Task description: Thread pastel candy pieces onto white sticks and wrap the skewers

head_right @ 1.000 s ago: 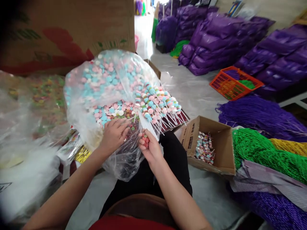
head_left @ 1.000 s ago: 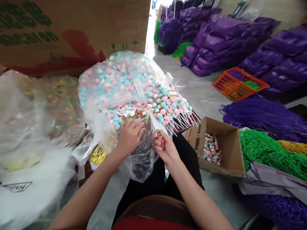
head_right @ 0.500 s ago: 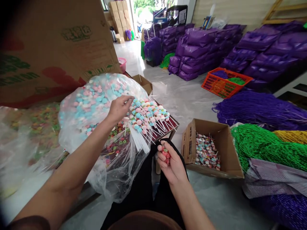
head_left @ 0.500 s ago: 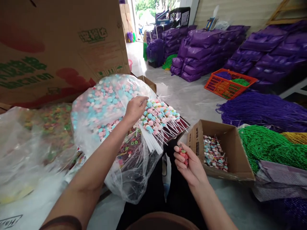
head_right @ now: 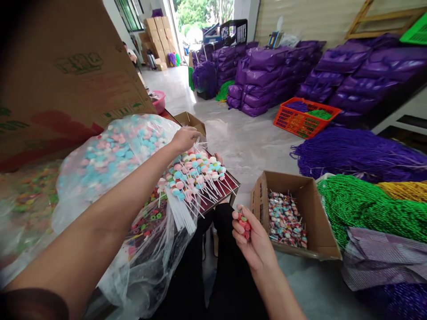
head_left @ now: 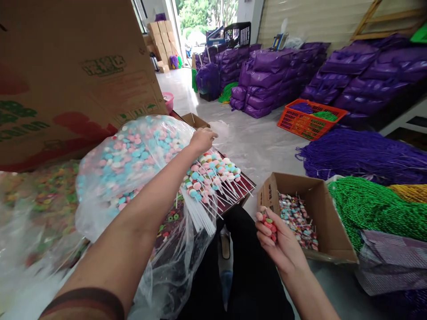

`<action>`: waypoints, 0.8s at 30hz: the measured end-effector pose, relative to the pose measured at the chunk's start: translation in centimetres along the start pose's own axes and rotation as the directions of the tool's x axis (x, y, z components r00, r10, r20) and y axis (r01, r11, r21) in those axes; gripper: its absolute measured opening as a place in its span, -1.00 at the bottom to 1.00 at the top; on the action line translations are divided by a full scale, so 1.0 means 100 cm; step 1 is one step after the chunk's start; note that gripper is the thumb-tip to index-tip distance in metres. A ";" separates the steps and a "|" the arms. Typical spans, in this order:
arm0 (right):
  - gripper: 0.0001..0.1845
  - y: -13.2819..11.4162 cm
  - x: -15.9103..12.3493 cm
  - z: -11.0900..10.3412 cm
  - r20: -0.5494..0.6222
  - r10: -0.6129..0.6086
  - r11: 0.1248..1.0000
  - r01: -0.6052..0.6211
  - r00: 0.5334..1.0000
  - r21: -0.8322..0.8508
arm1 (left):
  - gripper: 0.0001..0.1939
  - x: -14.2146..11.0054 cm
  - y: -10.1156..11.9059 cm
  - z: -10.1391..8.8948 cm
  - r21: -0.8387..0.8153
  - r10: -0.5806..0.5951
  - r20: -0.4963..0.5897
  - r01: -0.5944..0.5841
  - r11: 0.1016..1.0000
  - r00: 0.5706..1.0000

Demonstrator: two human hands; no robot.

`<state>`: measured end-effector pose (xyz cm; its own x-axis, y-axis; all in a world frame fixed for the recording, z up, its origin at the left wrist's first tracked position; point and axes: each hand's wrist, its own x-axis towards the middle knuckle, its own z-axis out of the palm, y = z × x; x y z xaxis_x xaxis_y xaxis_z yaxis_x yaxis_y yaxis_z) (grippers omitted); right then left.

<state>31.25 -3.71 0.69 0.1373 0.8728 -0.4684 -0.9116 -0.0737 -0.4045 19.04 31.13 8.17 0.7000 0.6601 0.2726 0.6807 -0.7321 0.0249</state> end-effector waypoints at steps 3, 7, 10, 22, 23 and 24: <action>-0.67 -0.009 0.006 -0.005 -0.026 -0.011 1.000 0.010 1.000 -0.023 | -0.60 0.010 0.004 0.012 0.090 -0.053 0.110 0.043 0.995 0.992; -0.64 -0.022 0.016 -0.007 -0.049 -0.042 0.996 0.038 0.998 -0.087 | -0.69 0.014 -0.001 0.020 0.141 -0.103 0.144 0.083 0.987 0.984; -0.61 -0.036 0.030 0.006 0.001 -0.065 0.985 0.064 0.998 -0.163 | -0.68 0.015 -0.013 0.022 0.138 -0.125 0.180 0.101 0.985 0.976; -0.83 -0.064 0.158 0.155 0.228 -0.148 0.878 0.234 0.963 -0.419 | -0.54 0.005 -0.026 0.003 0.186 0.007 0.200 -0.045 0.982 0.980; -0.82 -0.063 0.169 0.165 0.222 -0.159 0.860 0.245 0.962 -0.447 | -0.52 0.004 -0.024 0.002 0.167 0.012 0.204 -0.046 0.985 0.979; -0.81 -0.062 0.179 0.173 0.225 -0.169 0.843 0.259 0.960 -0.472 | -0.49 0.003 -0.023 0.002 0.146 0.017 0.206 -0.048 0.988 0.978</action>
<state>32.62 20.72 8.42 0.1988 0.9585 -0.2045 -0.5494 -0.0638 -0.8331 17.77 33.03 8.01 0.7409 0.6681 0.0689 0.6707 -0.7304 -0.1292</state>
